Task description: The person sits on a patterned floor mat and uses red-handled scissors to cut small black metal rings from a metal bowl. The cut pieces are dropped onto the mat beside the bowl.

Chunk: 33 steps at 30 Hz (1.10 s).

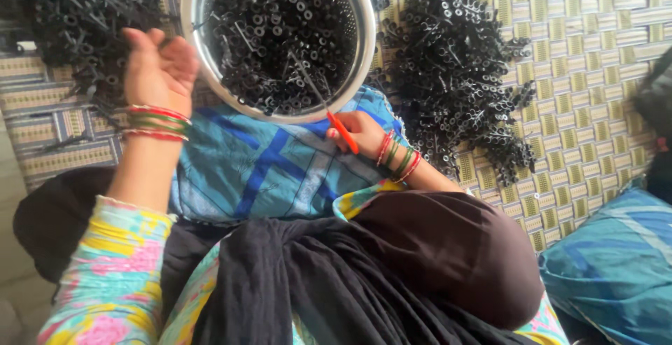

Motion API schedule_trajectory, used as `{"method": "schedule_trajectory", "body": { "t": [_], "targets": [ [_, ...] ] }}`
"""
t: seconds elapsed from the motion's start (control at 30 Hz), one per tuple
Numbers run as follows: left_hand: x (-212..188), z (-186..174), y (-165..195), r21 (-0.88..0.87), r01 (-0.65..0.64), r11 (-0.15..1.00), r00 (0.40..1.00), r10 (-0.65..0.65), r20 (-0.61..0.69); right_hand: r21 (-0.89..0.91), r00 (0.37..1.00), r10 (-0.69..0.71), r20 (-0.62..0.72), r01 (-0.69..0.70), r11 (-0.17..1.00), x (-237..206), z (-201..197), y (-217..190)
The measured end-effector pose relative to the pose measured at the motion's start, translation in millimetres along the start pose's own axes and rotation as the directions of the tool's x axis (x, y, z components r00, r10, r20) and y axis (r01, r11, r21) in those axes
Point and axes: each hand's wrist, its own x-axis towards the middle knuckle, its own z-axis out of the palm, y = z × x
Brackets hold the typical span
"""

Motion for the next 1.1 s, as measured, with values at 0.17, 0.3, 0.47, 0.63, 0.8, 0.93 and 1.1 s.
{"method": "schedule_trajectory", "body": {
  "t": [0.17,0.3,0.47,0.63,0.8,0.93,1.1],
  "targets": [
    [-38.0,-19.1,-6.5,0.585,-0.206,0.785,0.951,0.021,0.307,0.038,0.999,-0.036,-0.002,0.036,0.999,-0.8,-4.6,16.7],
    [-118.6,-44.8,-28.7,0.737,-0.676,0.003,0.713,-0.251,0.655,0.054,0.999,-0.006,-0.038,0.009,0.999,-0.1,-6.9,16.4],
    [-155.6,-67.7,-39.8,0.585,-0.750,-0.309,0.651,-0.183,0.737,-0.097,0.998,-0.057,-0.005,0.056,0.994,-1.9,-18.9,-0.2],
    [-155.5,-74.8,-46.8,0.546,-0.762,-0.350,0.630,-0.204,0.749,-0.080,1.000,-0.016,0.011,0.017,0.997,1.6,-16.2,-7.7],
    [-148.1,-54.0,-41.5,0.524,-0.809,-0.268,0.558,-0.069,0.827,-0.101,1.000,0.025,-0.013,-0.026,0.994,-9.9,-13.2,-18.2],
    [-137.3,-23.6,-34.2,0.451,-0.845,-0.286,0.492,-0.090,0.866,-0.099,0.999,-0.018,-0.035,0.014,0.995,-18.4,-16.9,-32.6],
    [-125.6,8.2,-24.9,0.380,-0.867,-0.323,0.449,-0.173,0.877,-0.077,0.993,-0.092,-0.073,0.086,0.993,-27.9,-20.7,-47.1]
  ]
}}
